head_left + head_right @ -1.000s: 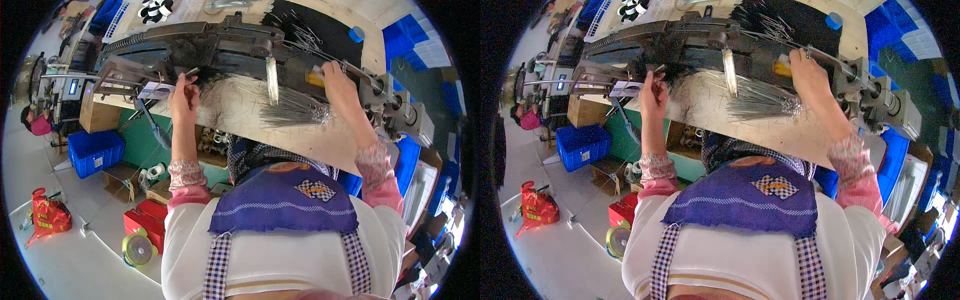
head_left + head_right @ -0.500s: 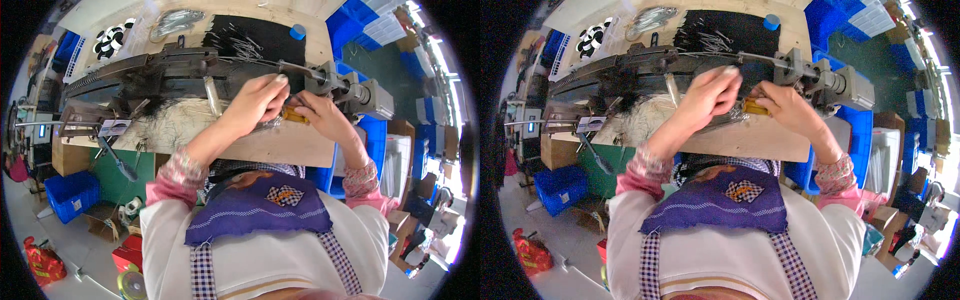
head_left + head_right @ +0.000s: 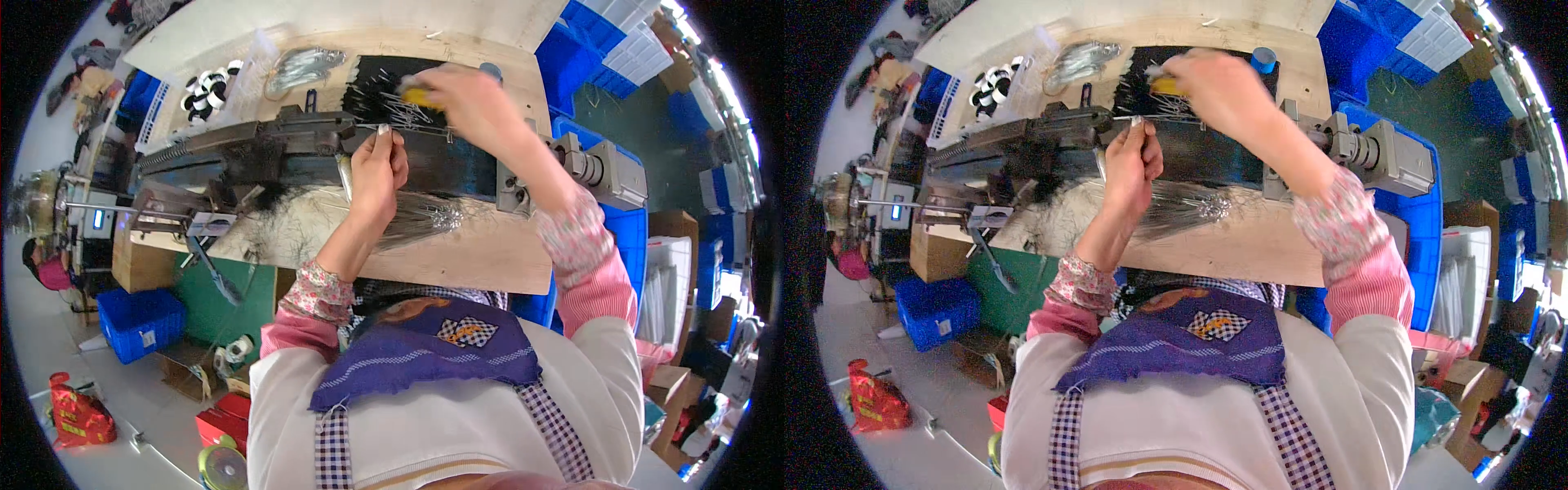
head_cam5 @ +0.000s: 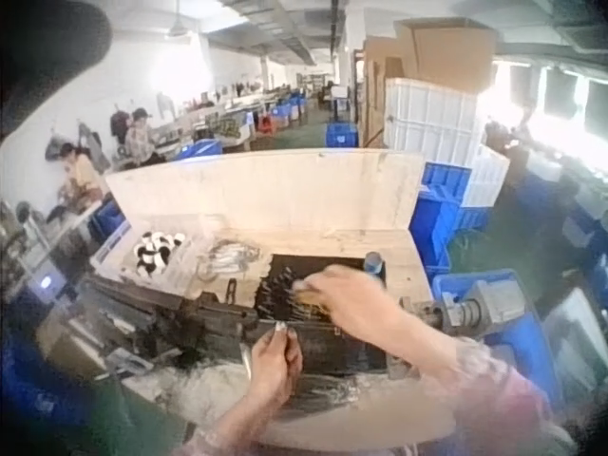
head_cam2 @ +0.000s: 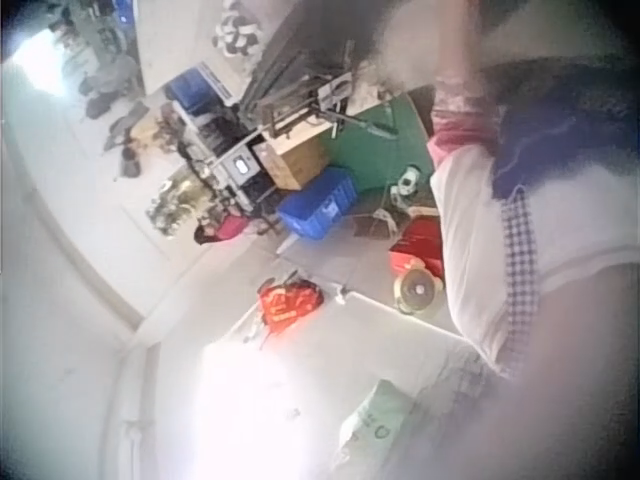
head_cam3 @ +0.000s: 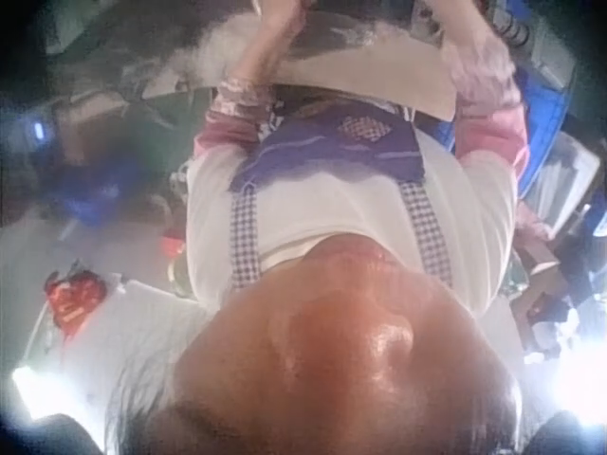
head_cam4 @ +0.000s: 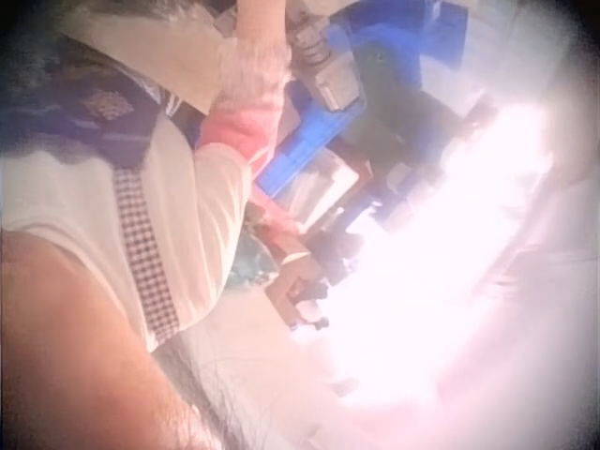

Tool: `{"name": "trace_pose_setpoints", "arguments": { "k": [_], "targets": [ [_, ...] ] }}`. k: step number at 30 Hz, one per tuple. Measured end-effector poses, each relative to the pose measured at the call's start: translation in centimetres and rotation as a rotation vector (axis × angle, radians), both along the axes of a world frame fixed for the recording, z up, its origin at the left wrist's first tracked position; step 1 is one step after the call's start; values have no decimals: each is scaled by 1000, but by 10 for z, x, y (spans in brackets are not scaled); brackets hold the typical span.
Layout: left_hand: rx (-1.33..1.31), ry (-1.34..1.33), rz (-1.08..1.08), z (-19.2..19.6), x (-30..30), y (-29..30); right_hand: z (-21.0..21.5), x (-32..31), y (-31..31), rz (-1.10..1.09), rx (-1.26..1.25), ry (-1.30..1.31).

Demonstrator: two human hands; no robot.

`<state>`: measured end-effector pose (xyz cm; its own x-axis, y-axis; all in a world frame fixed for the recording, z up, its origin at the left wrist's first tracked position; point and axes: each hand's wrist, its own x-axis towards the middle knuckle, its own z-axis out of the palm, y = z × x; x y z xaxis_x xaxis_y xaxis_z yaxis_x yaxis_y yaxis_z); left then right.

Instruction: Operating a specialized machine to assemble industrial brushes by inserting bristles into metal components.

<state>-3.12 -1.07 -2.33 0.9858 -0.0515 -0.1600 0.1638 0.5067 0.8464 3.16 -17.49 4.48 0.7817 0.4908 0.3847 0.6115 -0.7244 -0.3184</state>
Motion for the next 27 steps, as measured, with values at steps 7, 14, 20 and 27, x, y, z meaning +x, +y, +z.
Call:
{"name": "trace_pose_setpoints", "arguments": {
  "k": [7, 14, 20, 27],
  "targets": [
    [-19, 85, 3, 0, -6, 4, -2, 7, 25, 254, 121, 433],
    [-147, 53, -130, -2, -5, -4, 6, 22, 25, 164, 326, 1009],
    [-786, 127, -145, 19, 3, 11, 7, 25, 12, 221, -83, 245],
    [-857, 55, -200, 10, 1, 16, -3, -40, 40, 154, -75, -178]
  ]
}}
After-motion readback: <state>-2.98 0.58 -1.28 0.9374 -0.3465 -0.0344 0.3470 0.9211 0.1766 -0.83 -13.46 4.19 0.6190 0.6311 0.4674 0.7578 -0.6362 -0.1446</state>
